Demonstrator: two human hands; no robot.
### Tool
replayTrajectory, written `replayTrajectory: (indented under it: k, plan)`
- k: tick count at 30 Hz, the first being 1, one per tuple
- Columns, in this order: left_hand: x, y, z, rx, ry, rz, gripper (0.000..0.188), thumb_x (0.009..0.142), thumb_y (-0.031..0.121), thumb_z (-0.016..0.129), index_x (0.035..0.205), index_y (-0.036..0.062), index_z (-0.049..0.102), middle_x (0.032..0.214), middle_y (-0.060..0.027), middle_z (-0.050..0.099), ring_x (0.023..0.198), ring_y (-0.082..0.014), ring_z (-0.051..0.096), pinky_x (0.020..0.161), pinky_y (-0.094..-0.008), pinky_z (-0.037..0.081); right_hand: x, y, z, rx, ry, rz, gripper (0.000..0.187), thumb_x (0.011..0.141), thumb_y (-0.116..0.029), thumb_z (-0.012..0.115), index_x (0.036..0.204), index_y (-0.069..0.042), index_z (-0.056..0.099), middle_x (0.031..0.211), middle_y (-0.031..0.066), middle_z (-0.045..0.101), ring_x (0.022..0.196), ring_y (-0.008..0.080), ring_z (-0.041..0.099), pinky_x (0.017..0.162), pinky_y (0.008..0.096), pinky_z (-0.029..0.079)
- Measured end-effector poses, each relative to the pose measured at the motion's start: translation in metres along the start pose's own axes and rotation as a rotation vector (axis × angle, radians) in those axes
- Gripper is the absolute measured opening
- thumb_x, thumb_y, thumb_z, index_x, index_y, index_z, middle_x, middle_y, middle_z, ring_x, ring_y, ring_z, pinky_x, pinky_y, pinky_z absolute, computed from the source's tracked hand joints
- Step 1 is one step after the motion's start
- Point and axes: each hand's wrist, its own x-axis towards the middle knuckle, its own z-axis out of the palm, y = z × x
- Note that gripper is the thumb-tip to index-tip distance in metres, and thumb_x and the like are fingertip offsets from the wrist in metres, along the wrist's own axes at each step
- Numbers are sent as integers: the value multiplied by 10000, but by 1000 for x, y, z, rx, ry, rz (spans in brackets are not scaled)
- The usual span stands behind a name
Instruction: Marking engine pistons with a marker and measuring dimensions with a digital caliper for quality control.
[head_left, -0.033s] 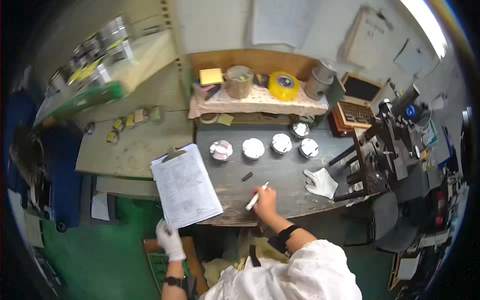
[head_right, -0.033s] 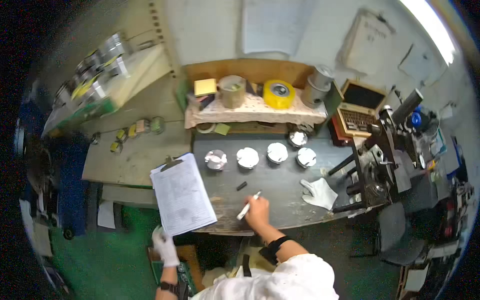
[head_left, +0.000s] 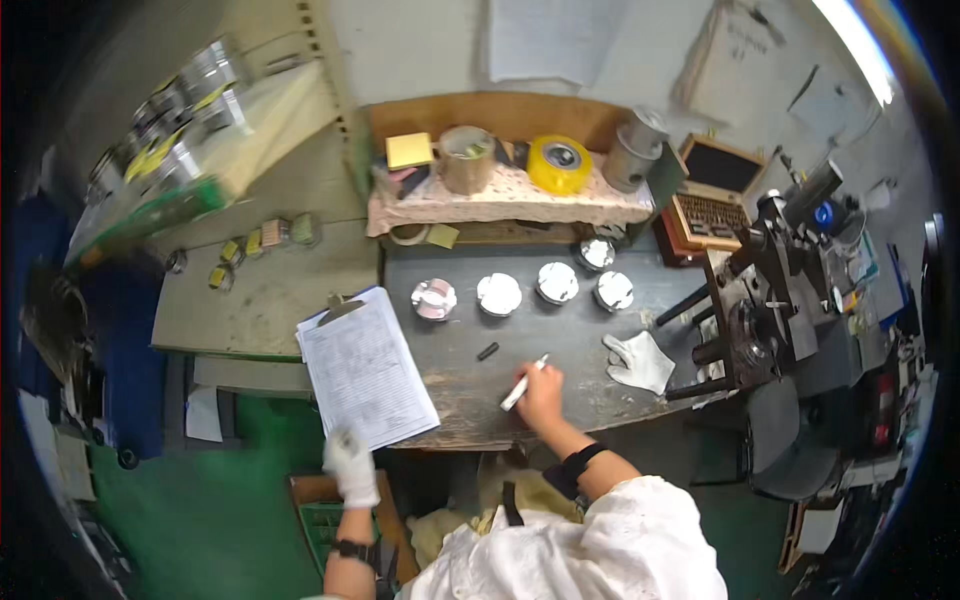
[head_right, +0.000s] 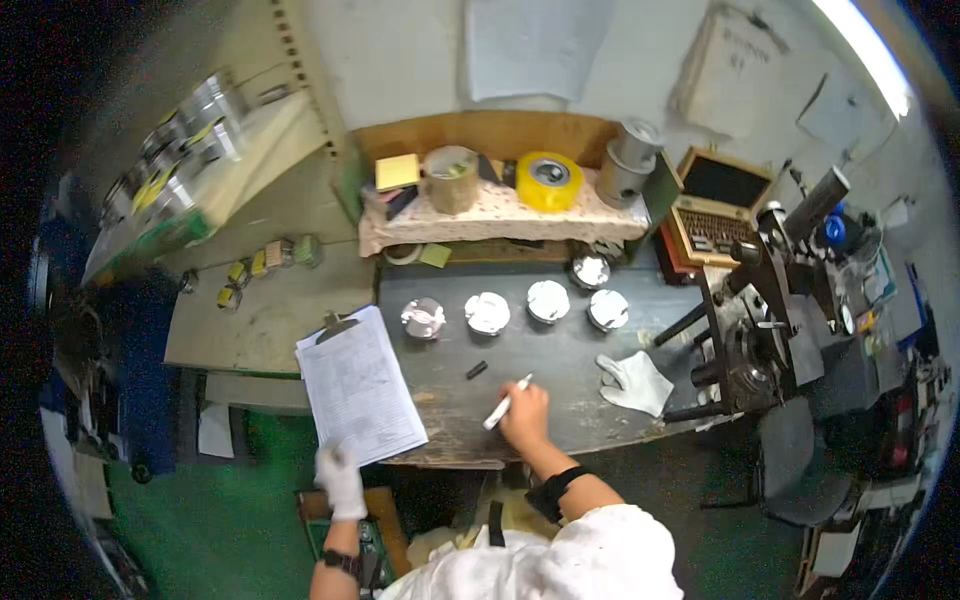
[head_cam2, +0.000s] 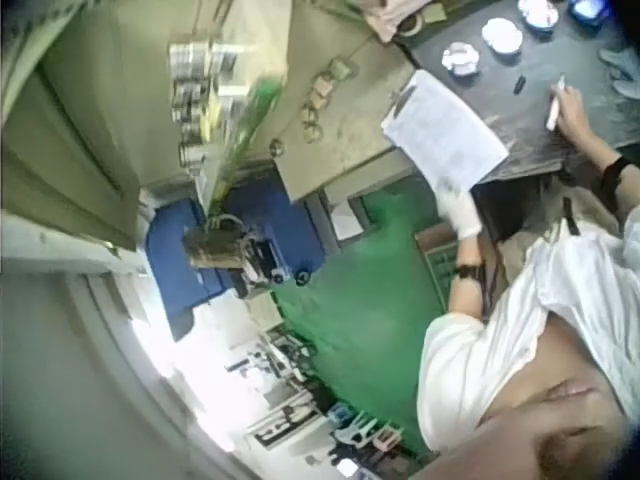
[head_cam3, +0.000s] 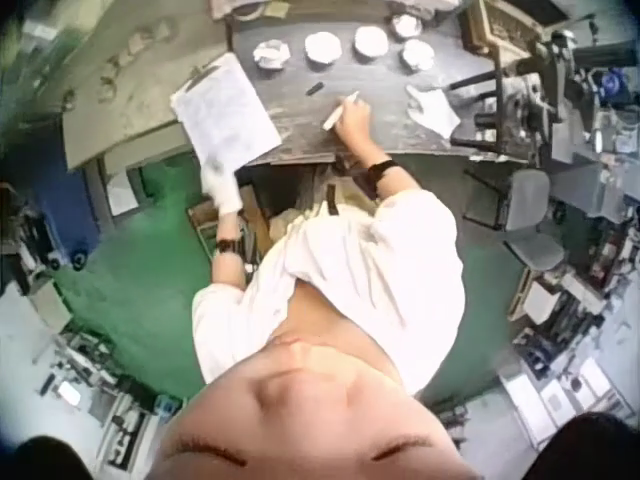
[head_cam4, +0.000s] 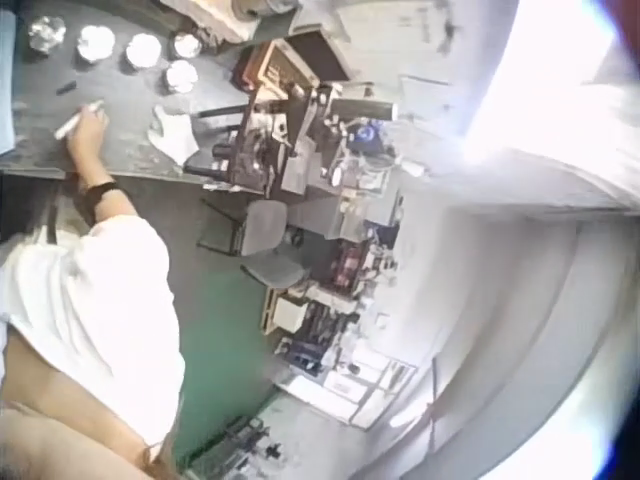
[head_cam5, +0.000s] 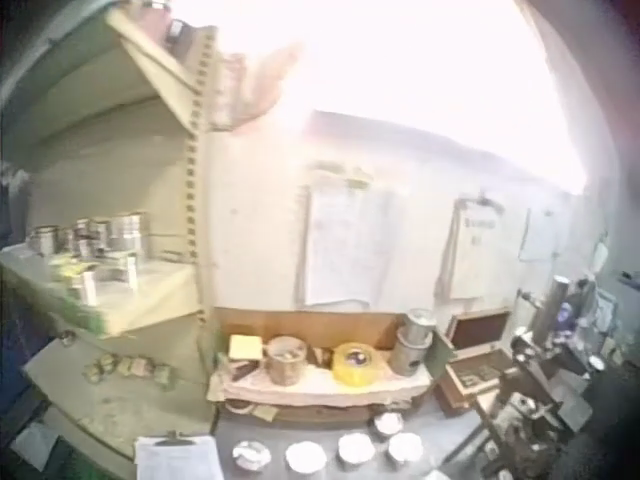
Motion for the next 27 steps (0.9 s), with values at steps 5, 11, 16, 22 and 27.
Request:
replayTrajectory:
  k: [5, 11, 16, 22, 27]
  plan:
    - [24, 147, 142, 283, -395, 639, 364, 818, 366, 622, 1006, 54, 621, 919, -158, 631, 825, -325, 607, 729, -411, 494, 29, 59, -48, 261, 16, 229, 159, 857, -237, 607, 889, -82, 596, 768, 146, 581, 747, 345, 536, 744, 422, 384]
    - [31, 174, 226, 792, -704, 536, 321, 793, 337, 650, 921, 48, 593, 1017, -161, 610, 913, -319, 611, 756, -414, 500, 46, 55, -67, 743, 35, 332, 241, 907, -262, 564, 920, -22, 581, 712, 61, 569, 654, 164, 540, 601, 289, 408]
    - [13, 182, 211, 384, -766, 543, 266, 810, 248, 650, 947, 35, 568, 914, -167, 639, 845, -340, 627, 729, -413, 498, 60, 46, -63, 1164, 3, 586, 202, 884, -202, 623, 821, -30, 539, 658, -40, 488, 593, 28, 409, 507, 210, 316]
    - [2, 206, 186, 72, -787, 635, 260, 804, 159, 678, 976, 18, 542, 835, -169, 656, 766, -325, 648, 664, -374, 510, 74, 36, -68, 1114, 81, 549, 242, 856, -202, 665, 747, -38, 523, 596, -51, 463, 562, 33, 383, 490, 214, 303]
    - [-2, 220, 174, -118, -764, 682, 245, 764, 114, 713, 932, -3, 579, 794, -164, 659, 730, -297, 658, 646, -346, 514, 79, 24, -74, 1212, 51, 586, 293, 859, -171, 654, 671, -80, 448, 586, -64, 433, 553, 25, 354, 485, 215, 279]
